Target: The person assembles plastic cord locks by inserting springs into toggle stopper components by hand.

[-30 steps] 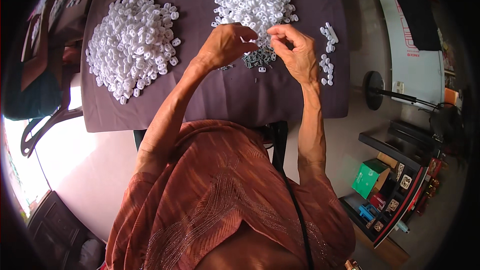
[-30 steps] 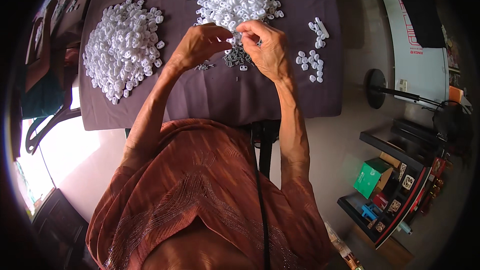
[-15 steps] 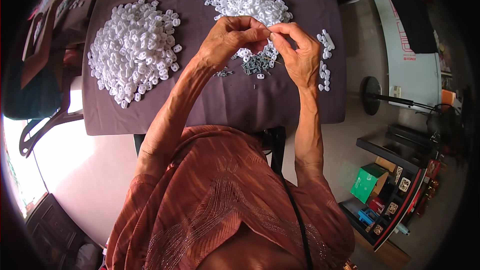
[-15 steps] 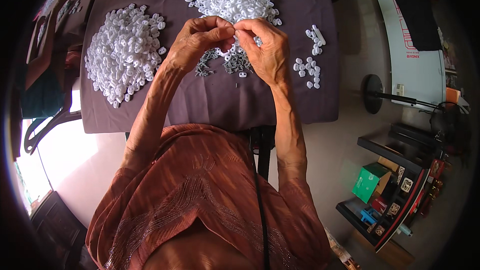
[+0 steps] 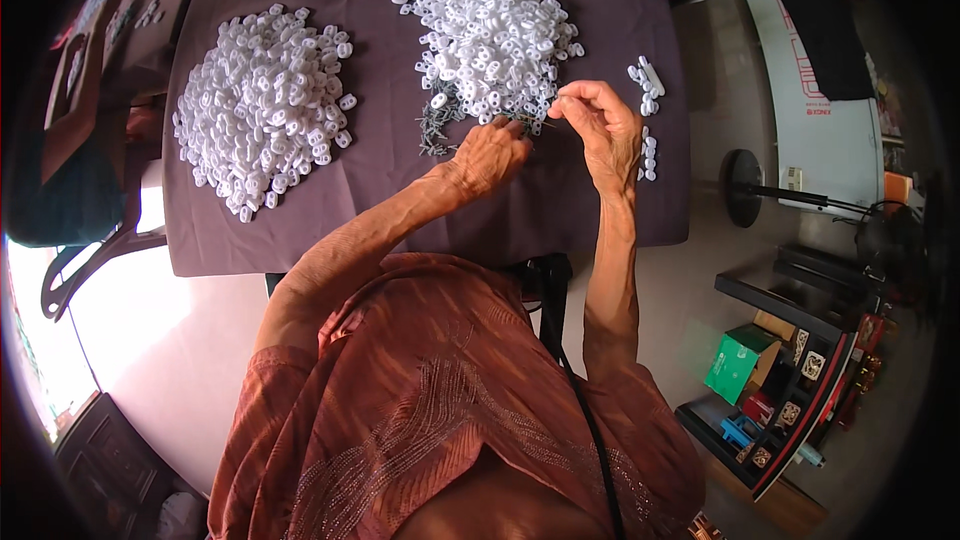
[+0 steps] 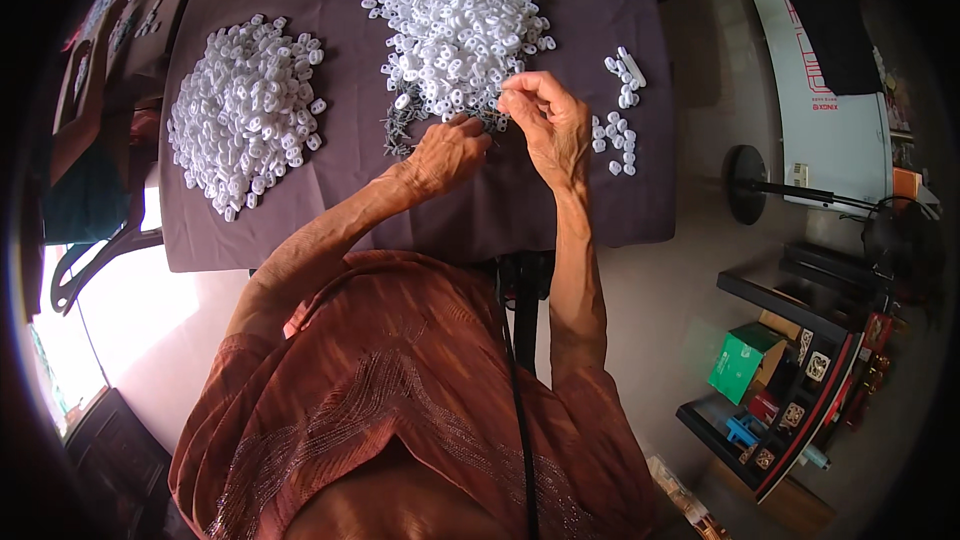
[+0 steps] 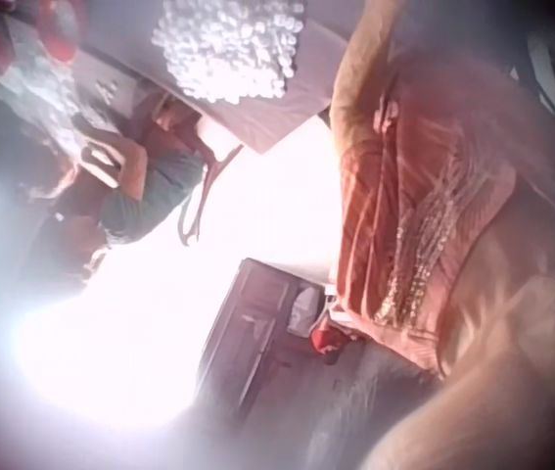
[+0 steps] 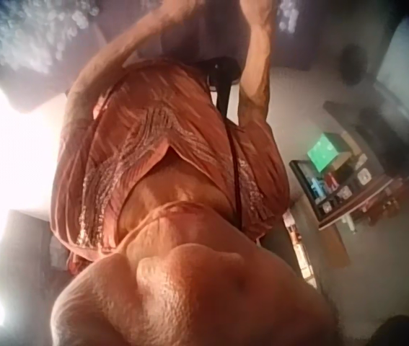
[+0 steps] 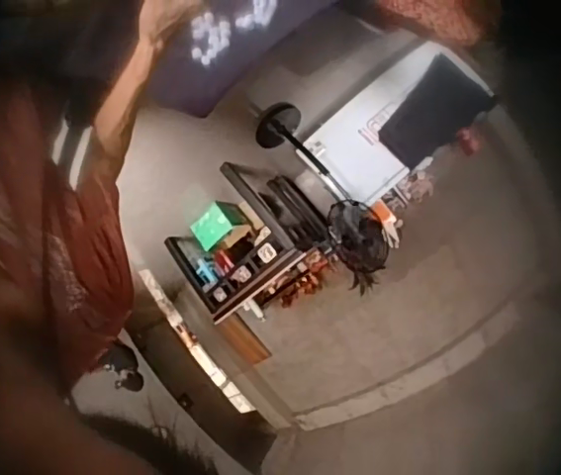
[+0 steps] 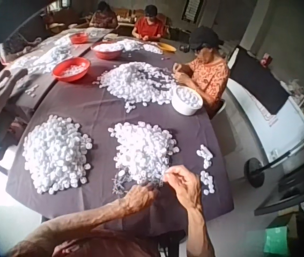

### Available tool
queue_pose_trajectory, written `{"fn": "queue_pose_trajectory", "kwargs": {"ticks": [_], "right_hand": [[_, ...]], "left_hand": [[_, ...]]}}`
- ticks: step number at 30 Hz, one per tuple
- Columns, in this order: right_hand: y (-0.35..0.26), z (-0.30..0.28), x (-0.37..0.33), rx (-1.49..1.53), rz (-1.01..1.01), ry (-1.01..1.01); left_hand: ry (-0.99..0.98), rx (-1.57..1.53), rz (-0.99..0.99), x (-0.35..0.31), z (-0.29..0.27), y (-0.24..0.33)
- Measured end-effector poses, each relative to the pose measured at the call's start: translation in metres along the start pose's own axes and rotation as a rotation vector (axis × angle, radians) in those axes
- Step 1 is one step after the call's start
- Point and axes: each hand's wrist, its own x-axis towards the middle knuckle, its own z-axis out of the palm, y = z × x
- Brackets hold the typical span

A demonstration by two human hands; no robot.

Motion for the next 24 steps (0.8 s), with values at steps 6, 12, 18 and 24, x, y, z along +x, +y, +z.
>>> {"fn": "queue_pose_trajectory", "kwargs": {"ticks": [6, 12, 18, 24], "right_hand": [[-0.015, -0.002, 0.008, -0.108, -0.070, -0.048], [-0.069, 0.012, 0.035, -0.242, -0.290, -0.063], [-0.106, 0.022, 0.050, -0.284, -0.472, -0.139], [-0.120, 0.027, 0.051, -0.275, -0.475, -0.204]], "left_hand": [[0.121, -0.804, -0.380, 0.007, -0.053, -0.003], [0.465, -1.785, -0.332, 0.013, -0.129, -0.002], [0.601, -1.850, -0.183, 0.003, -0.152, 0.015], [0.660, -1.795, -0.122, 0.001, -0.162, 0.025]]}}
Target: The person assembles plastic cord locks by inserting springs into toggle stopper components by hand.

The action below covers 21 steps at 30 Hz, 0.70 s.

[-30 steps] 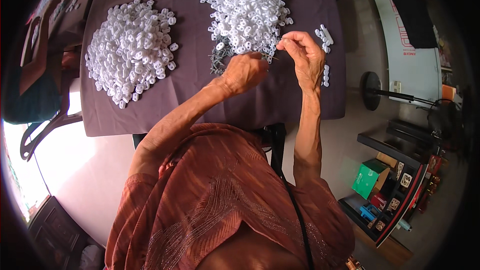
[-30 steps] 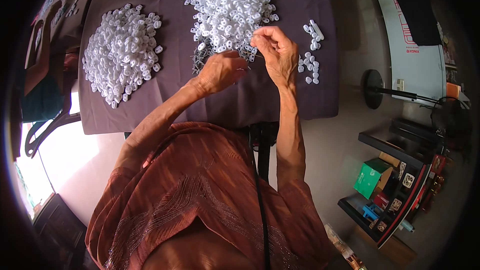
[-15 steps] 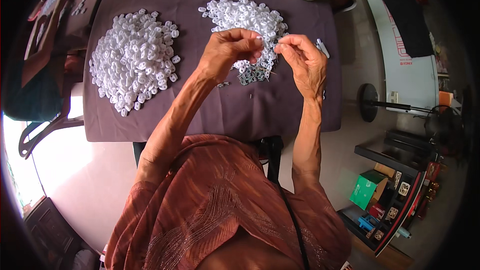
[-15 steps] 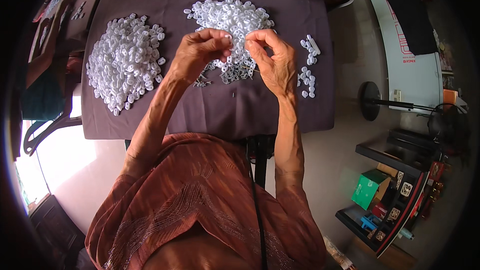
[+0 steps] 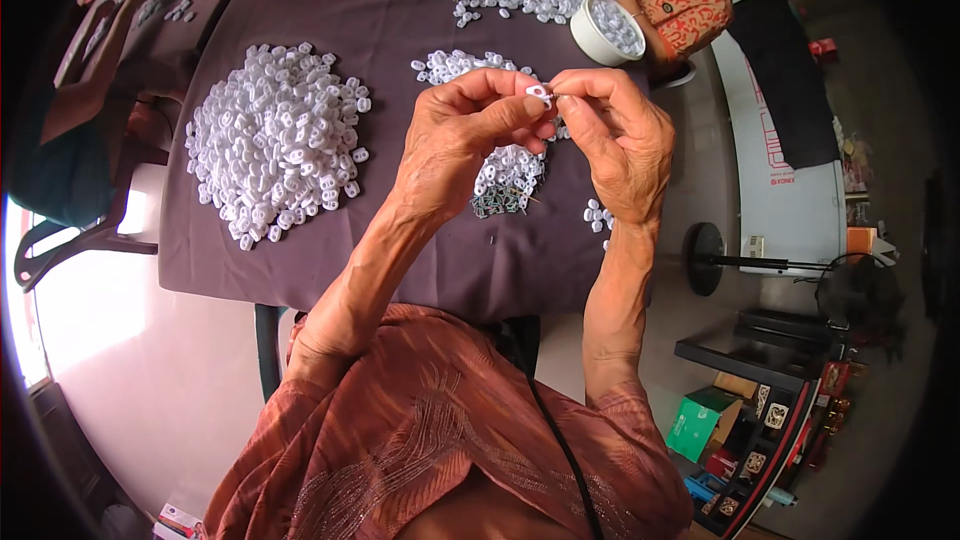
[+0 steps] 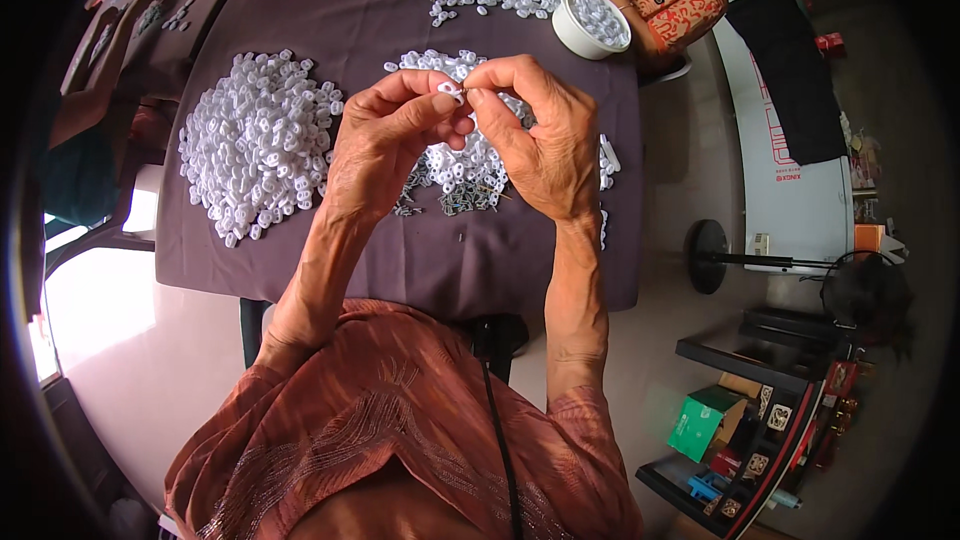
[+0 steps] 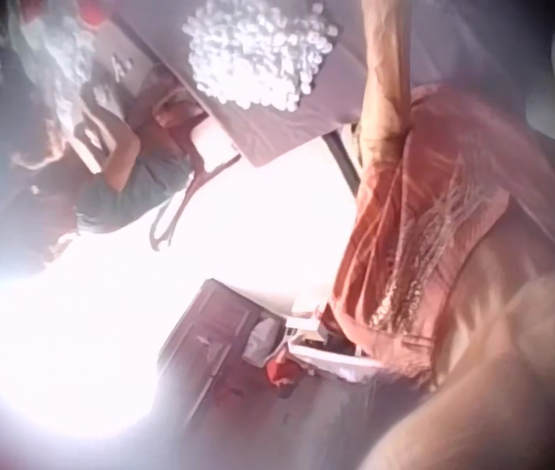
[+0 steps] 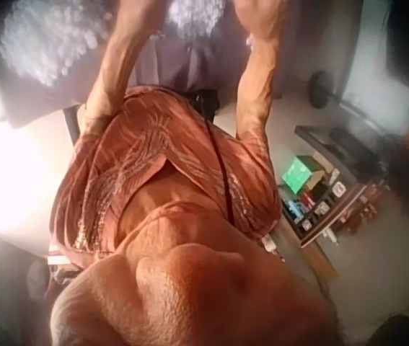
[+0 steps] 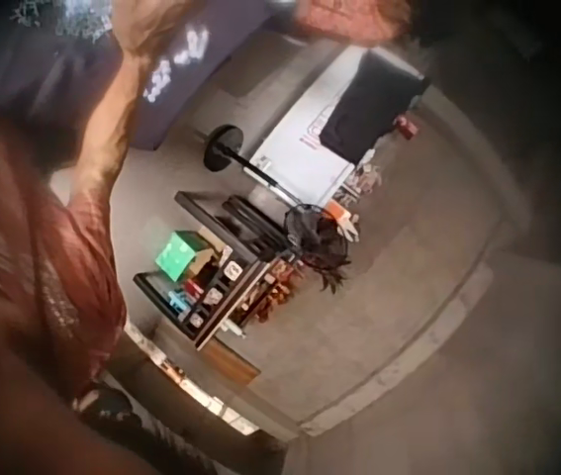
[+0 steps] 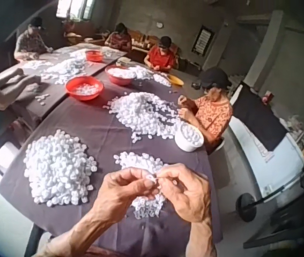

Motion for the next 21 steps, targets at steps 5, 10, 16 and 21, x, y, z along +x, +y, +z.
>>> {"fn": "queue_pose_trajectory", "kwargs": {"ticks": [5, 10, 16, 21], "right_hand": [[-0.0031, 0.0015, 0.0044, 0.039, -0.032, -0.022], [-0.0019, 0.0031, 0.0063, 0.077, -0.027, -0.001], [-0.0025, 0.0028, 0.0058, 0.054, -0.034, -0.011], [-0.0011, 0.0029, 0.0036, 0.080, -0.010, 0.004]], "left_hand": [[0.029, 0.045, 0.036, -0.0031, 0.0013, 0.0042], [0.023, 0.066, 0.035, -0.0039, 0.0010, 0.0060], [0.026, 0.064, 0.048, -0.0054, 0.0005, 0.0050], [0.039, 0.074, 0.043, -0.0053, 0.0016, 0.0042]]}}
